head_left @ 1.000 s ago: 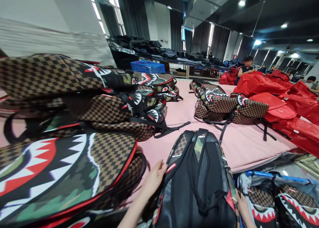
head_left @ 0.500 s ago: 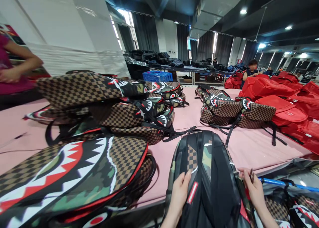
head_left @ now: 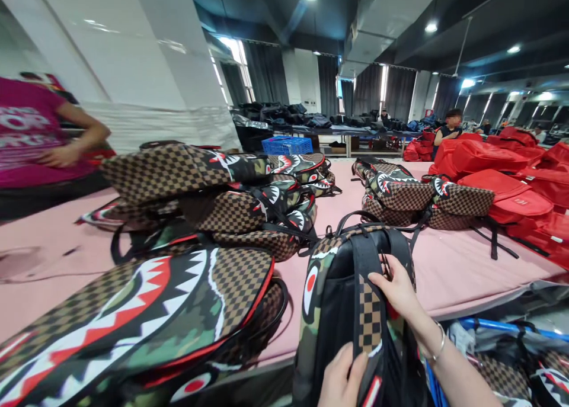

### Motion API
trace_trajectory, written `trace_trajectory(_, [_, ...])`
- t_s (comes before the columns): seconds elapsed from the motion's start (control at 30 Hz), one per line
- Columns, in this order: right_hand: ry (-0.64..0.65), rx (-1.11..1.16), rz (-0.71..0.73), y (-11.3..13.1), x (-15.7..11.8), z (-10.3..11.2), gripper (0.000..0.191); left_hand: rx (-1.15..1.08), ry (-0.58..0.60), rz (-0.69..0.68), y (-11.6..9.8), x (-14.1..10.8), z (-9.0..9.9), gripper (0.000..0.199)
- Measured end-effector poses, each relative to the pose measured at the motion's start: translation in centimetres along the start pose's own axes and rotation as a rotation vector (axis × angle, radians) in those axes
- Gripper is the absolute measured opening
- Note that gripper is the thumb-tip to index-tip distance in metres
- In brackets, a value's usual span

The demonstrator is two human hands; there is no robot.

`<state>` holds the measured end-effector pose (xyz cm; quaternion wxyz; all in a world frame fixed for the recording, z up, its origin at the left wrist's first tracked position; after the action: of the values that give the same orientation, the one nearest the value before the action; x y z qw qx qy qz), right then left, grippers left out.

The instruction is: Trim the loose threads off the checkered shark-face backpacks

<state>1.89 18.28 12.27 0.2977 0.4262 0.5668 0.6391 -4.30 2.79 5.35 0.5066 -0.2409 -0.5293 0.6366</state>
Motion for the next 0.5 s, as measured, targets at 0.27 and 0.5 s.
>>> trace_trajectory(0.27, [-0.054, 0.032, 0.068, 1.1, -1.7, 0.5, 0.025, 0.211, -0.281, -0.28, -9.1, 8.2, 7.2, 0.034])
trace_trajectory(0.5, [-0.076, -0.083, 0.073, 1.3, -2.8, -0.9, 0.024, 0.456, -0.227, -0.452, -12.8, 11.2, 6.7, 0.016])
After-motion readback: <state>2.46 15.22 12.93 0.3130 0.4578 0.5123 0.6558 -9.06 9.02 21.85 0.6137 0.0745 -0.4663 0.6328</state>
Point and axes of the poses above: each hand's wrist, its own x-axis towards the middle knuckle, its own z-axis out of the back of the hand, y = z × x, the point moved 10 cm from there along x, towards the middle knuckle
